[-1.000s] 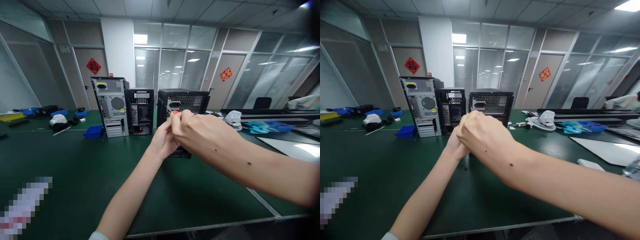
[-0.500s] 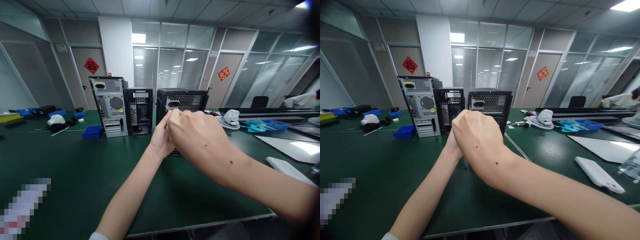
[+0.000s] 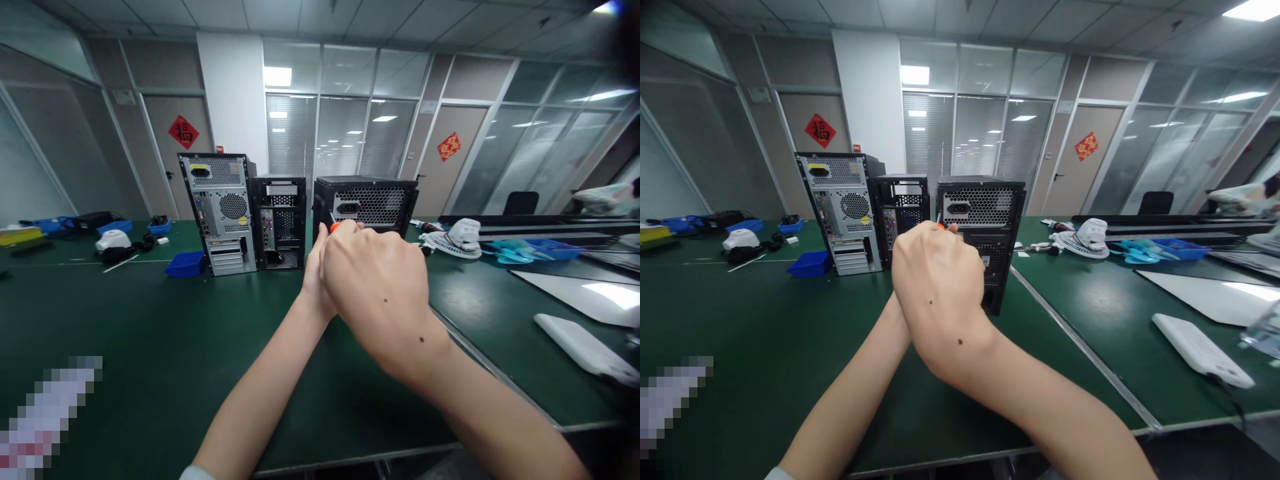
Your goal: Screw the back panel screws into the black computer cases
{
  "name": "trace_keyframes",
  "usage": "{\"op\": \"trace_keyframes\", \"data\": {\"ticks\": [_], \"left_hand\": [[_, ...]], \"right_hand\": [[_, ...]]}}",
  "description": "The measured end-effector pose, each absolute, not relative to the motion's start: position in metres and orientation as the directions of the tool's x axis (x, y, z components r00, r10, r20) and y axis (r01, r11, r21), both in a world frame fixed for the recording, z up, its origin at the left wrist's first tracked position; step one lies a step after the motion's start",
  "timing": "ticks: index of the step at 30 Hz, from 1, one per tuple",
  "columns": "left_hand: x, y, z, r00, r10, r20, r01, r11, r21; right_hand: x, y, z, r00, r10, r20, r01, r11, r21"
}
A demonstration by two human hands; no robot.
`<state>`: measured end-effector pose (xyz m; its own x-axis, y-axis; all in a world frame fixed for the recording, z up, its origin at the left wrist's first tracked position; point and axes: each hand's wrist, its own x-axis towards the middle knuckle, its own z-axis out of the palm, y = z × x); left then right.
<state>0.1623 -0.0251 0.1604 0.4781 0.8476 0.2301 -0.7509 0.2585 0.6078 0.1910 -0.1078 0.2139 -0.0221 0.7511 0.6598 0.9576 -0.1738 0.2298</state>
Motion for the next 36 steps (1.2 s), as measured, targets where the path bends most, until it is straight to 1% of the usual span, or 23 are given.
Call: {"op": "trace_keyframes", "data": {"ticks": [3,5,10,14,17,19,25,28,31,33,34,36], "left_hand": [[0.163,-0.023,0.158,0.503,0.789,0.353,-0.792,0.256,0.555],[0.163,-0.021,0.156,0.523,0.772,0.361,-0.793,0.286,0.538],[0.159,-0.027,0.159,0.586,0.750,0.308,-0.769,0.394,0.504],[0.159,-0.034,0.166,0.574,0.776,0.260,-0.768,0.401,0.500],[0.159,-0.035,0.169,0.558,0.800,0.222,-0.761,0.387,0.520],[0.159,-0.035,0.170,0.557,0.806,0.200,-0.752,0.387,0.534],[0.157,-0.034,0.170,0.597,0.785,0.163,-0.711,0.424,0.561],[0.156,-0.036,0.171,0.610,0.778,0.153,-0.688,0.423,0.590],[0.155,-0.036,0.172,0.594,0.784,0.182,-0.692,0.384,0.611],[0.154,-0.034,0.172,0.551,0.805,0.218,-0.684,0.287,0.670],[0.154,-0.033,0.171,0.494,0.836,0.240,-0.670,0.191,0.717],[0.152,-0.030,0.171,0.308,0.905,0.295,-0.606,-0.053,0.794]], "right_hand": [[0.186,-0.108,0.214,0.050,0.750,0.660,0.969,-0.197,0.151],[0.185,-0.107,0.213,0.085,0.727,0.681,0.972,-0.212,0.104],[0.189,-0.107,0.210,0.107,0.653,0.750,0.974,-0.219,0.052],[0.193,-0.107,0.210,0.145,0.609,0.780,0.968,-0.251,0.016],[0.196,-0.107,0.209,0.195,0.600,0.776,0.960,-0.278,-0.027],[0.197,-0.107,0.206,0.192,0.602,0.775,0.962,-0.273,-0.027],[0.205,-0.110,0.198,0.120,0.642,0.757,0.967,-0.247,0.056],[0.207,-0.115,0.196,0.034,0.646,0.762,0.965,-0.221,0.144],[0.206,-0.122,0.197,-0.056,0.636,0.770,0.946,-0.214,0.246],[0.205,-0.126,0.200,-0.115,0.646,0.754,0.925,-0.207,0.318],[0.204,-0.128,0.201,-0.147,0.654,0.742,0.912,-0.201,0.358],[0.203,-0.130,0.203,-0.217,0.658,0.721,0.878,-0.192,0.439]]}}
